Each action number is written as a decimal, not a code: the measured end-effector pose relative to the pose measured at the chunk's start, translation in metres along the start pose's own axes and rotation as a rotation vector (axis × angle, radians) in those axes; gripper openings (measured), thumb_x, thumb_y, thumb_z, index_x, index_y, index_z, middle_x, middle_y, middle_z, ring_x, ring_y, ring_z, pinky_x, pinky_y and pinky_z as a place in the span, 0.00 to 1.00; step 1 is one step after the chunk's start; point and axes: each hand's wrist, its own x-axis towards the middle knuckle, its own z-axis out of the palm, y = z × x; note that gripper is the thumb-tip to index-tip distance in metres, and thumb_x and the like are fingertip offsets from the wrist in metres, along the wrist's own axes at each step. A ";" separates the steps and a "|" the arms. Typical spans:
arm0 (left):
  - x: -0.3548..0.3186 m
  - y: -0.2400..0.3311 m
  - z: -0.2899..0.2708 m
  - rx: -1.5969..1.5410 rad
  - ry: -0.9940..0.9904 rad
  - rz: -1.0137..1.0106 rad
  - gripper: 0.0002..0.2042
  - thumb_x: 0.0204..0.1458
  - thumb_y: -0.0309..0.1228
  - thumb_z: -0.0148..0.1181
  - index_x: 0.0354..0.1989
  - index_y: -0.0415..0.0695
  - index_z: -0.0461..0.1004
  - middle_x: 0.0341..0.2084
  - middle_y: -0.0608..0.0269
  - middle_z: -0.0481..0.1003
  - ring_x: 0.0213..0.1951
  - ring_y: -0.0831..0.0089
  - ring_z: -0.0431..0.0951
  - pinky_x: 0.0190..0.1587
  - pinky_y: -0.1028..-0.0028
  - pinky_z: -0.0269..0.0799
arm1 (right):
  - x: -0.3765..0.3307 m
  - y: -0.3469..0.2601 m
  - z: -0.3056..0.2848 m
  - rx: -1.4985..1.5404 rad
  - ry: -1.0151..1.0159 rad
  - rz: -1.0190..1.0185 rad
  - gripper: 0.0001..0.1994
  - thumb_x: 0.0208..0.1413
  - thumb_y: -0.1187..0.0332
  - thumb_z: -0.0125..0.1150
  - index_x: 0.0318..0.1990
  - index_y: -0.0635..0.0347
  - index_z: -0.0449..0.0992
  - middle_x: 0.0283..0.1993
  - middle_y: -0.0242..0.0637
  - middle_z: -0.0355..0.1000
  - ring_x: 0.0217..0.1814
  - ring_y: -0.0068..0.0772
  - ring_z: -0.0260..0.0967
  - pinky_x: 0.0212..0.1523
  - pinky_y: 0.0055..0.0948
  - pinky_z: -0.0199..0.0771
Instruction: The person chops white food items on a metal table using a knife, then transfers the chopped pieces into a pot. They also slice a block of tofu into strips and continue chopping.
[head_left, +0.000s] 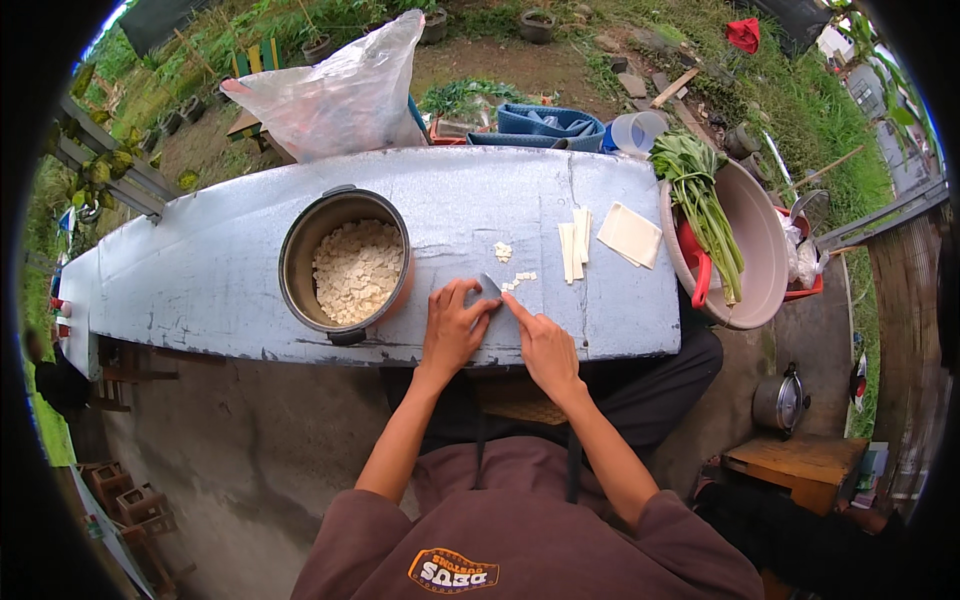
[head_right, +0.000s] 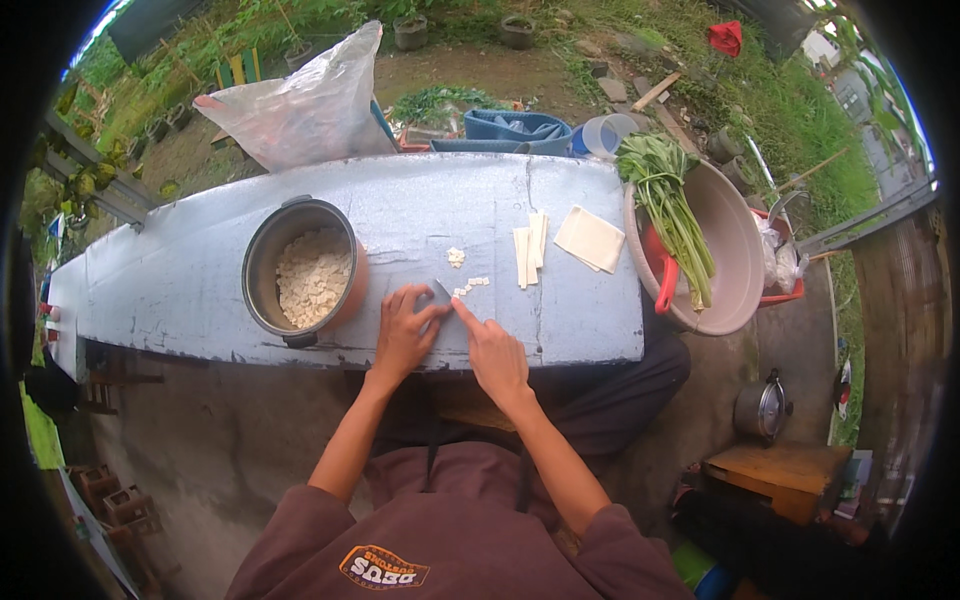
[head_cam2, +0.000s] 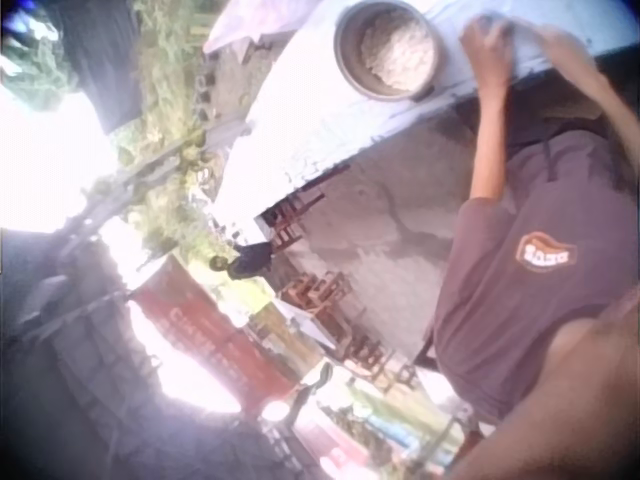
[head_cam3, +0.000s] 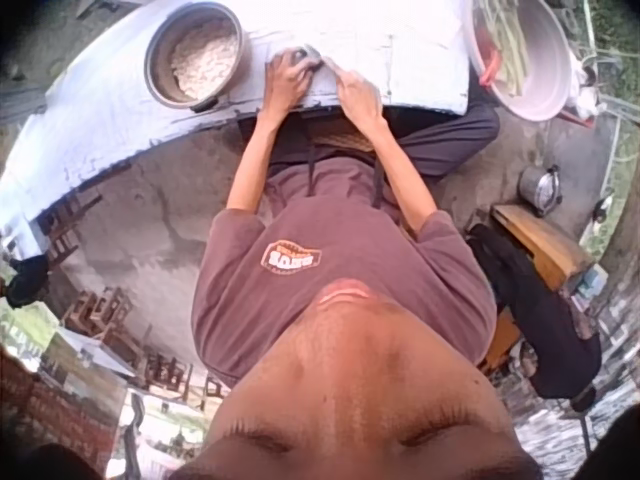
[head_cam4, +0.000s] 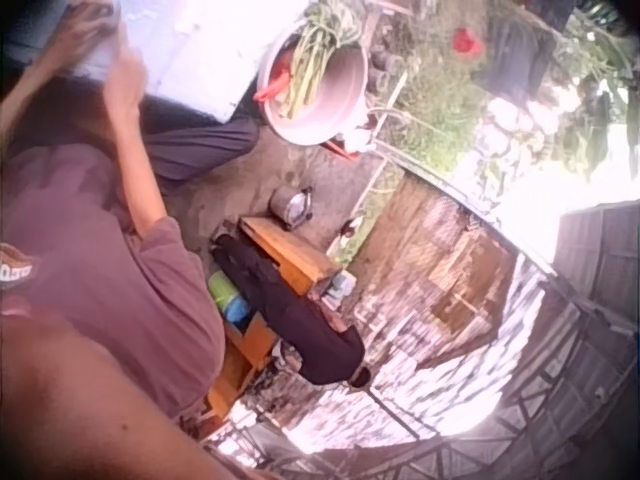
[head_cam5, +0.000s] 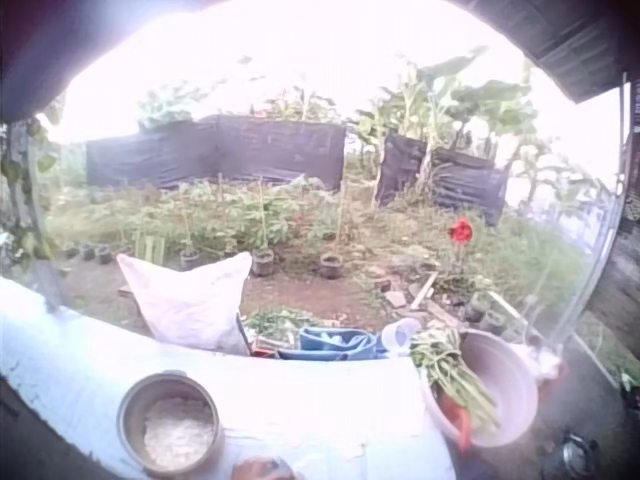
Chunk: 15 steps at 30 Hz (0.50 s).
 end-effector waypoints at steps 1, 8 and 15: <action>-0.002 0.002 0.001 0.020 0.011 -0.012 0.11 0.52 0.27 0.67 0.44 0.52 0.84 0.52 0.62 0.74 0.61 0.61 0.69 0.64 0.60 0.60 | -0.001 0.001 -0.001 0.027 0.011 -0.009 0.28 0.67 0.70 0.54 0.73 0.28 0.67 0.29 0.49 0.72 0.30 0.59 0.75 0.34 0.55 0.76; -0.007 0.005 0.008 0.035 0.059 -0.066 0.10 0.51 0.28 0.68 0.43 0.50 0.82 0.51 0.62 0.74 0.61 0.60 0.69 0.64 0.60 0.60 | -0.013 0.001 0.002 0.013 -0.024 0.000 0.29 0.67 0.70 0.53 0.73 0.28 0.68 0.29 0.49 0.71 0.31 0.60 0.75 0.35 0.56 0.76; -0.005 0.007 0.006 -0.004 0.080 -0.097 0.08 0.50 0.28 0.68 0.39 0.47 0.80 0.50 0.61 0.74 0.60 0.60 0.70 0.63 0.60 0.61 | -0.008 -0.003 0.005 0.035 -0.003 -0.022 0.29 0.67 0.70 0.53 0.73 0.27 0.67 0.29 0.48 0.72 0.31 0.59 0.76 0.35 0.54 0.76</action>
